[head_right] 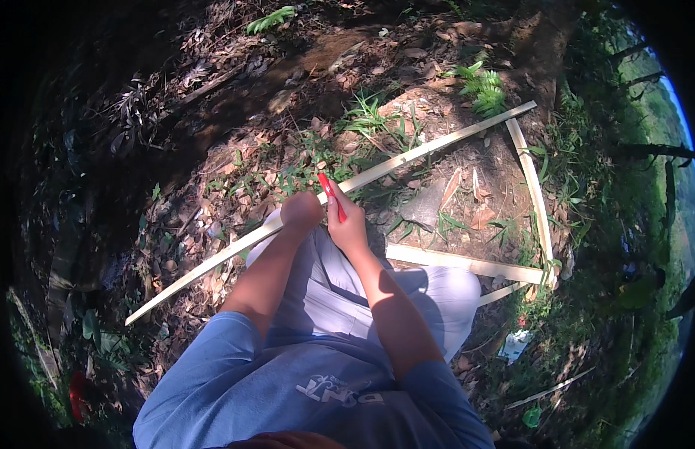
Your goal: The person sits on the ground and uses red-handled shears to cut a long bamboo pole into shorter segments. The person holds the pole with one hand and repeatedly cuts it with the shears, placing the cut pieces on the ground.
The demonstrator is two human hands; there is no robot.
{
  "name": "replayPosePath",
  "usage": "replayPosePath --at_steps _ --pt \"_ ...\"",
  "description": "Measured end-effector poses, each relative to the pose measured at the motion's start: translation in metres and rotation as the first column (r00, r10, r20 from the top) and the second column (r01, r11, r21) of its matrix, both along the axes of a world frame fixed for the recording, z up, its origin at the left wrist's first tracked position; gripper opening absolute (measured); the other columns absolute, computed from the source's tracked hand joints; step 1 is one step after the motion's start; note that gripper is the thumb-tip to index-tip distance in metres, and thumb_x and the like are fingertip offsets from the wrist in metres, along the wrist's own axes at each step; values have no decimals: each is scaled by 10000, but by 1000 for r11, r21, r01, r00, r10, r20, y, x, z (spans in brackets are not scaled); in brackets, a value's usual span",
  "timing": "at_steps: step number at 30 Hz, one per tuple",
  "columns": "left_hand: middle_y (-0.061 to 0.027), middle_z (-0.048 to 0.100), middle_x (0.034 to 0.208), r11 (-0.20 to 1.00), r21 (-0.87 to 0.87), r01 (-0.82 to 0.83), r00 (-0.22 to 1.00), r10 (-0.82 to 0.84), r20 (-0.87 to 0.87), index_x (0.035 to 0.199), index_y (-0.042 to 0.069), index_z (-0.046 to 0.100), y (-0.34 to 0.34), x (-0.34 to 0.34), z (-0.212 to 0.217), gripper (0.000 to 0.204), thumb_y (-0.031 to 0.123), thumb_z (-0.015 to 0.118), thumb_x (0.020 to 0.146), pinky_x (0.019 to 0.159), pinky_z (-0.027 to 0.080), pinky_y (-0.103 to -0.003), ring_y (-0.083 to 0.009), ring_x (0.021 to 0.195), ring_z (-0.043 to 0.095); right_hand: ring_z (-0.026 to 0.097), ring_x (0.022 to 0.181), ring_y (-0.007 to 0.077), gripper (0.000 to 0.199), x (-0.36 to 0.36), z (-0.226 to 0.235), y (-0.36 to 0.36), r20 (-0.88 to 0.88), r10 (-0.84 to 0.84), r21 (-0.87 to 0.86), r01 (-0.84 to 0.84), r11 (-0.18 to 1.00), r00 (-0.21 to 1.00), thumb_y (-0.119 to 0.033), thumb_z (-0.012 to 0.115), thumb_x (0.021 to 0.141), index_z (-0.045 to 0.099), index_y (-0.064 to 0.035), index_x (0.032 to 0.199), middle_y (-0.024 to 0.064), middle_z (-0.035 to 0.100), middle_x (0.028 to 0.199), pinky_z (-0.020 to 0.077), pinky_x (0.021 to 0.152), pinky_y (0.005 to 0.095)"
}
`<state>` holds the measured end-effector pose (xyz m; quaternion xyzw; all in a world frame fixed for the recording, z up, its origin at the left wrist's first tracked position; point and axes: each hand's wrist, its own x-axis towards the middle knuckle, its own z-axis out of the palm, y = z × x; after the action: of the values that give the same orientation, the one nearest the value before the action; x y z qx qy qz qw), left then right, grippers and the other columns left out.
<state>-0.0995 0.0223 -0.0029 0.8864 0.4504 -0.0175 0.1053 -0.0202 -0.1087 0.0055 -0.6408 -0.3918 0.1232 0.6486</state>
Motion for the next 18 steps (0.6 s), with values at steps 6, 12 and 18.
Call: replayPosePath --at_steps 6,12,18 --pt "-182 820 1031 998 -57 2 1000 -3 -16 971 86 832 9 8 -3 235 229 668 883 853 646 -462 -336 1005 807 726 1024 176 448 -26 1 -119 -129 50 -252 -82 964 990 -139 583 1109 599 -7 1537 178 771 1223 554 911 313" --pt "-142 817 1011 999 -31 32 999 -32 9 1004 63 822 7 5 -14 285 287 726 856 848 652 -461 -334 951 811 606 697 99 457 -60 54 -246 -140 4 -341 -52 938 990 -169 546 1123 595 6 1543 52 738 944 499 665 264" --pt "-163 817 1045 998 -48 -34 998 36 45 998 70 824 -1 5 -6 259 270 740 855 844 651 -454 -340 952 809 534 667 41 445 -50 70 -228 -68 39 -300 -58 952 997 -145 532 1131 597 -13 1552 18 691 877 452 634 224"
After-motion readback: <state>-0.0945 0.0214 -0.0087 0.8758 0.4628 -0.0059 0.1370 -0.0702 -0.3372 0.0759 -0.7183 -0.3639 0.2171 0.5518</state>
